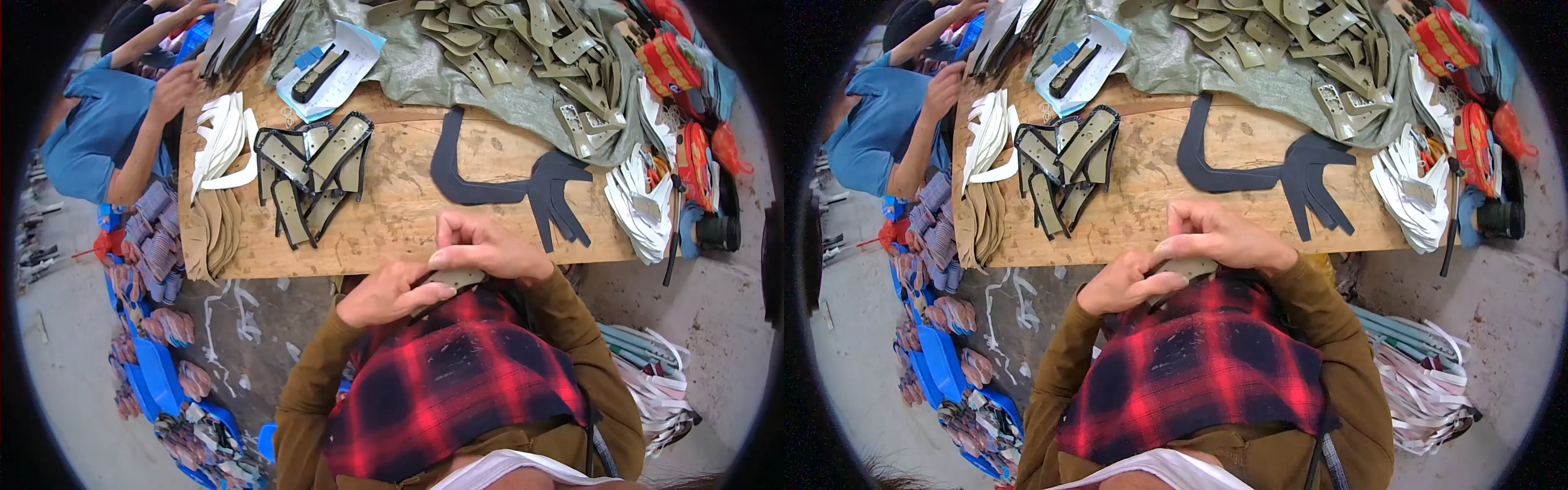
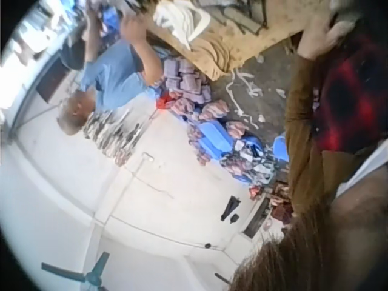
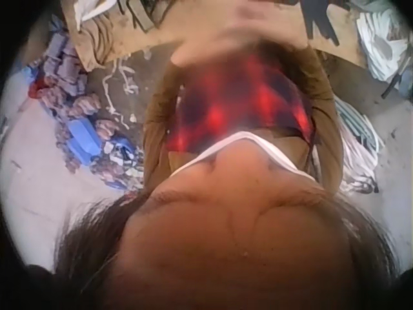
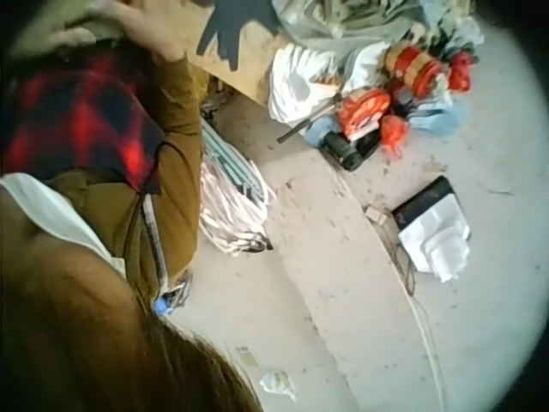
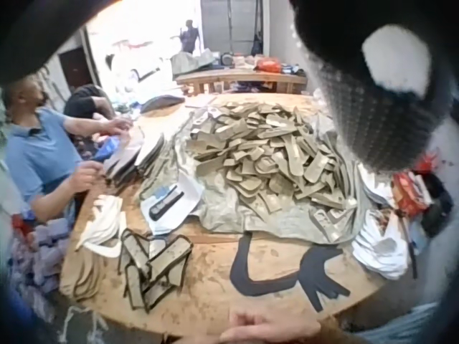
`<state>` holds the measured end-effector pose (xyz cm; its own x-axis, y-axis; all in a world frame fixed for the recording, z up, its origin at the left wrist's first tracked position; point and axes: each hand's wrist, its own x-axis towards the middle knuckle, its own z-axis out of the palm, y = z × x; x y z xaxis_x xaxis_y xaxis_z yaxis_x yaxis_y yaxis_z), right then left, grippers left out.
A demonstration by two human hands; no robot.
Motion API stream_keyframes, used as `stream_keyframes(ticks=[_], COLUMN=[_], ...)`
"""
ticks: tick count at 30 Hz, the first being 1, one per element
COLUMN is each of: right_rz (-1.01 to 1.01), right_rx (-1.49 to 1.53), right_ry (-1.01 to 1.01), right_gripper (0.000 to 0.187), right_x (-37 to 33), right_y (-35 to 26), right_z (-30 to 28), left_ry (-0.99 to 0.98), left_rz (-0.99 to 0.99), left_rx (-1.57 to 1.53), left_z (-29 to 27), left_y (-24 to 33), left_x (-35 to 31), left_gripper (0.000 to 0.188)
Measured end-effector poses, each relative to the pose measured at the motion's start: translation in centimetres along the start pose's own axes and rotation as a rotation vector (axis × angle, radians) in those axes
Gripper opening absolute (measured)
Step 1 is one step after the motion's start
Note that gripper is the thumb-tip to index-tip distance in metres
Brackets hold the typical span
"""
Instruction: The person assembles sandal components by hand, fitting a black strap into a beige sole piece. They repeatedly pick up a sole, insert the strap, and place the finished unit on a wooden table. Another person is visible working in the background.
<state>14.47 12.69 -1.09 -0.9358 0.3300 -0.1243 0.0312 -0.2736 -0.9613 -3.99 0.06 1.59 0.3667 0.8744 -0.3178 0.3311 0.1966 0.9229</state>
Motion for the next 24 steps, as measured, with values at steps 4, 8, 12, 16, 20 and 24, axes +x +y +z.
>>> stream_keyframes(ticks=[4,8,12,16,20,24], right_rz=[0.139,0.135,0.061,-0.148,-0.241,-0.163], right_rx=[0.58,0.229,0.49,-0.059,-0.021,0.132], right_ry=[0.03,0.083,0.124,0.312,0.564,0.457], right_gripper=[0.019,0.027,0.024,0.036,0.046,0.063], right_x=[-0.3,-0.2,0.3,1.1,1.5,1.1], right_y=[-2.0,-1.5,-2.5,-0.8,1.6,3.5], right_z=[0.2,-0.2,0.4,0.7,3.5,5.3], left_ry=[0.021,0.015,0.252,0.315,0.428,0.484], left_rz=[-0.065,-0.136,-0.079,-0.058,0.034,0.123], left_rx=[-0.739,-0.651,-0.782,-0.588,-0.529,-0.593], left_z=[1.3,2.3,2.8,3.3,3.7,3.2], left_y=[2.0,1.0,1.8,1.6,0.4,-0.9], left_x=[0.4,0.7,1.4,1.5,1.8,2.2], left_gripper=[0.031,0.031,0.028,0.032,0.045,0.053])
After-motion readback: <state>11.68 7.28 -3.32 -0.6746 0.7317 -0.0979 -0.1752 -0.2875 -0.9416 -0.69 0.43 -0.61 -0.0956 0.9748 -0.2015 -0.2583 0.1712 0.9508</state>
